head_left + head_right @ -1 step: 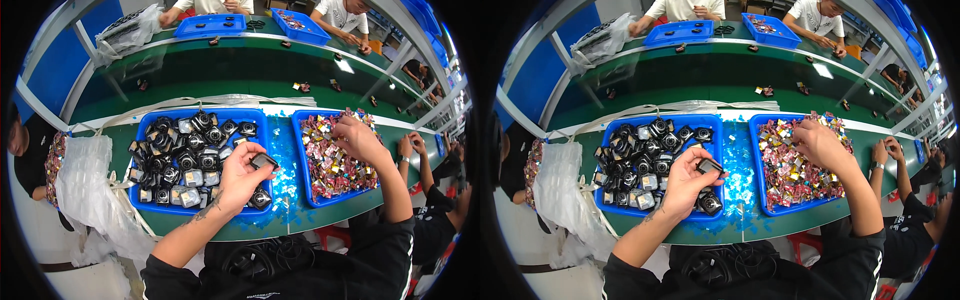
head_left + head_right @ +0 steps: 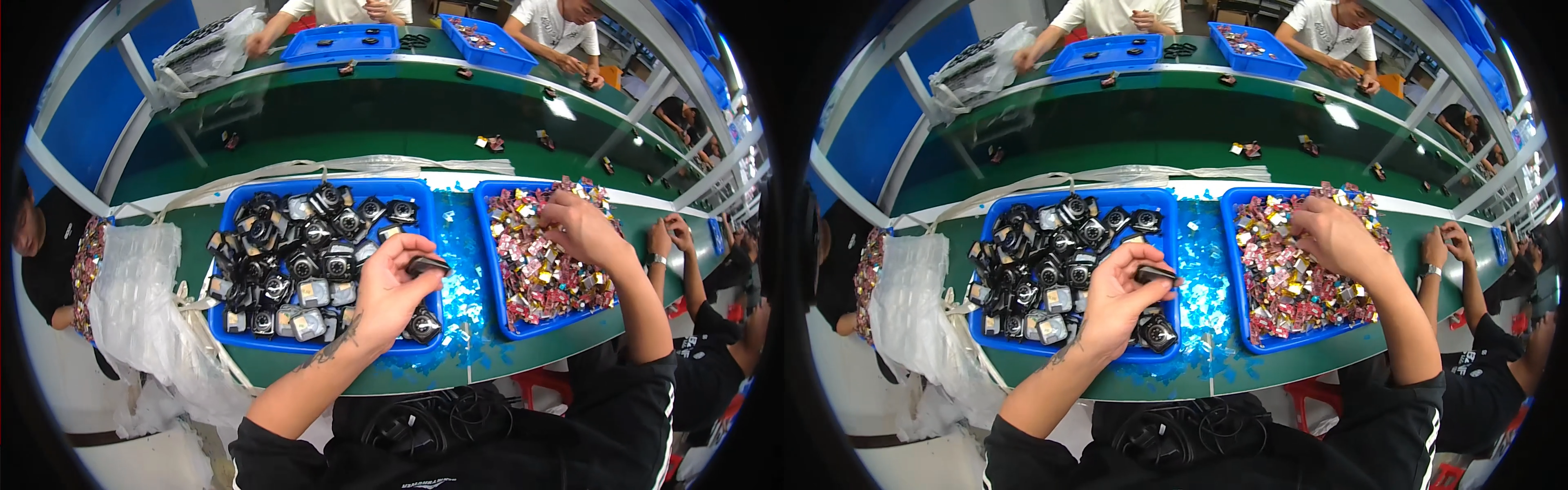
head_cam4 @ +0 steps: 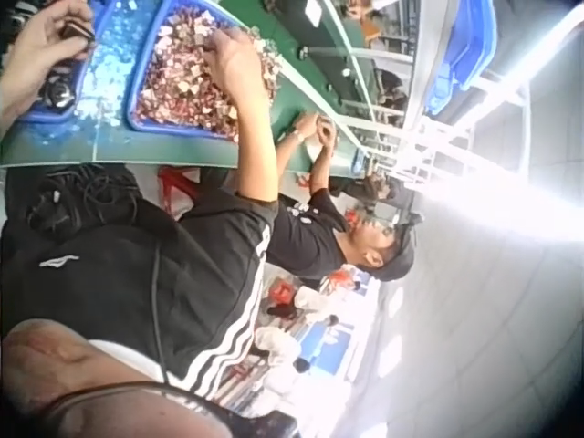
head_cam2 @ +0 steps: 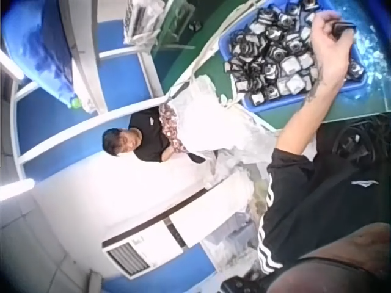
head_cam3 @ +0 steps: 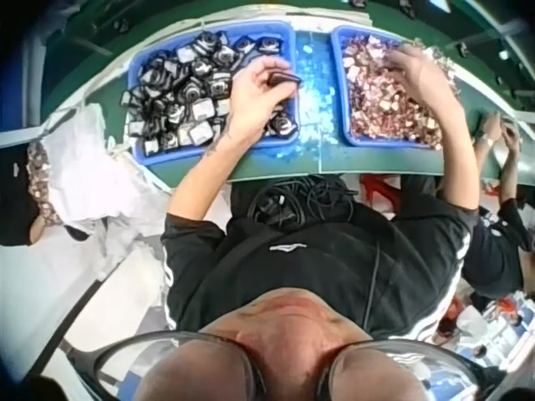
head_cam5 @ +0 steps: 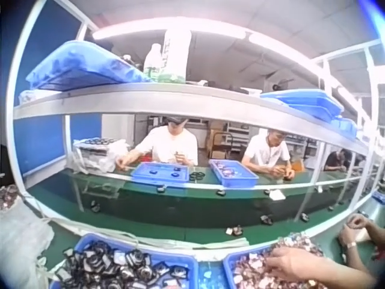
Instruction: Manually assemble small electronic components, specifically attaching battery-like parts to small housing units.
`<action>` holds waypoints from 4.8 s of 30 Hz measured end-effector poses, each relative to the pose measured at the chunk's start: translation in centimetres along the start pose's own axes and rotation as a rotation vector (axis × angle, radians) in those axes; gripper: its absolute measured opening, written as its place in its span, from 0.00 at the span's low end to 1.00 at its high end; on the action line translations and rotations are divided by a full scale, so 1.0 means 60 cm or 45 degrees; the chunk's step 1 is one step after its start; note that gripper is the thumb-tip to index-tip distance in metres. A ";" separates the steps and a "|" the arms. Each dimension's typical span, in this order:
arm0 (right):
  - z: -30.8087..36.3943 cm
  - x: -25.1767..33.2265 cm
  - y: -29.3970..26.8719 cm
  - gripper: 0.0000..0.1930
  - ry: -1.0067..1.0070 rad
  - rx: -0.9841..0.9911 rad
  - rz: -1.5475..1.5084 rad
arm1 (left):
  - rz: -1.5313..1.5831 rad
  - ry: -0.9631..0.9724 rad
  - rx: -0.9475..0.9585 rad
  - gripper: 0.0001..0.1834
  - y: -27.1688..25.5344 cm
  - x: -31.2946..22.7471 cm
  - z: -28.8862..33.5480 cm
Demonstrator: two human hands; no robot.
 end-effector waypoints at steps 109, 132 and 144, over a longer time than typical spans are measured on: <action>0.035 0.262 0.006 0.10 -0.302 -0.643 -0.332 | -0.270 0.065 0.128 0.06 0.026 -0.006 0.020; 0.058 0.183 0.044 0.06 0.041 -0.360 -1.382 | -0.976 0.452 0.071 0.15 0.043 -0.075 0.032; 0.041 0.172 0.084 0.04 0.244 -0.678 -1.853 | -0.169 0.234 0.425 0.31 0.070 -0.045 0.035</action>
Point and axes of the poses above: each hand's wrist, its own z-axis away from the middle knuckle, its own y-axis out of the palm, x = y × z, the point moved 9 cm from there along -z, towards the middle knuckle
